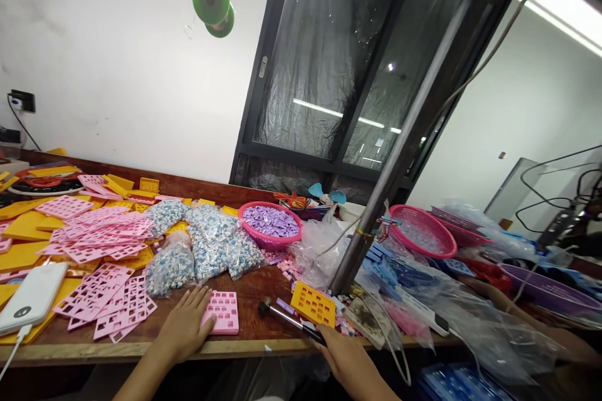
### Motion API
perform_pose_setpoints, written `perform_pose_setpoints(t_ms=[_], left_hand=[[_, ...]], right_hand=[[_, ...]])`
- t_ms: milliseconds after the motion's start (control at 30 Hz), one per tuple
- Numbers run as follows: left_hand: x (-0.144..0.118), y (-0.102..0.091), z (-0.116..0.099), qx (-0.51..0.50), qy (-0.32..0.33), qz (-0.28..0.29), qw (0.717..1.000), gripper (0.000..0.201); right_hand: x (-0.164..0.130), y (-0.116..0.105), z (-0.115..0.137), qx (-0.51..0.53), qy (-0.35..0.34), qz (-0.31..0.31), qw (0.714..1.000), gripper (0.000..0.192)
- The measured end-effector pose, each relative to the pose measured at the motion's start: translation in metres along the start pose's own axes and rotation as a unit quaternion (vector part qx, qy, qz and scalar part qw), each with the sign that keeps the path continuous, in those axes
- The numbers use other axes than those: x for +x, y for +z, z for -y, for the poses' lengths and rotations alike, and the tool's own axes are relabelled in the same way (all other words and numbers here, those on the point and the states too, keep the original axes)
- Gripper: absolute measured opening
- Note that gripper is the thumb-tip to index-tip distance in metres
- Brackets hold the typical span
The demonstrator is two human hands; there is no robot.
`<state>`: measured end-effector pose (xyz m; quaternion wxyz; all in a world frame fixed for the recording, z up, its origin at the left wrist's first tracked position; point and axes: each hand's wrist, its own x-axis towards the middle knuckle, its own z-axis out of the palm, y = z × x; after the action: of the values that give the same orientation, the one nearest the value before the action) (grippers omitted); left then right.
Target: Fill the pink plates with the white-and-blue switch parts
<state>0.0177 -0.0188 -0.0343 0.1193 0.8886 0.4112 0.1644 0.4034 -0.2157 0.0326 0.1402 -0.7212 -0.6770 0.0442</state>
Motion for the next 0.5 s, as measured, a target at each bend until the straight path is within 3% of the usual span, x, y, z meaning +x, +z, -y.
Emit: perform_pose_setpoints(t_ms=[167, 267, 333, 500], left_hand=[[0.0, 0.004, 0.0, -0.002, 0.004, -0.008, 1.0, 0.074], [0.001, 0.005, 0.001, -0.001, 0.007, -0.009, 1.0, 0.074], [0.001, 0.005, 0.001, 0.001, 0.007, -0.011, 1.0, 0.074], [0.0, 0.003, 0.0, 0.008, 0.001, -0.01, 1.0, 0.073]], right_hand=[[0.018, 0.013, 0.052, 0.102, -0.02, -0.049, 0.993, 0.047], [0.034, 0.024, 0.076, 0.047, -0.002, -0.008, 0.999, 0.043], [0.041, 0.025, 0.084, -0.003, 0.003, 0.026, 1.0, 0.04], [0.041, 0.019, 0.083, -0.008, 0.001, 0.028, 1.0, 0.039]])
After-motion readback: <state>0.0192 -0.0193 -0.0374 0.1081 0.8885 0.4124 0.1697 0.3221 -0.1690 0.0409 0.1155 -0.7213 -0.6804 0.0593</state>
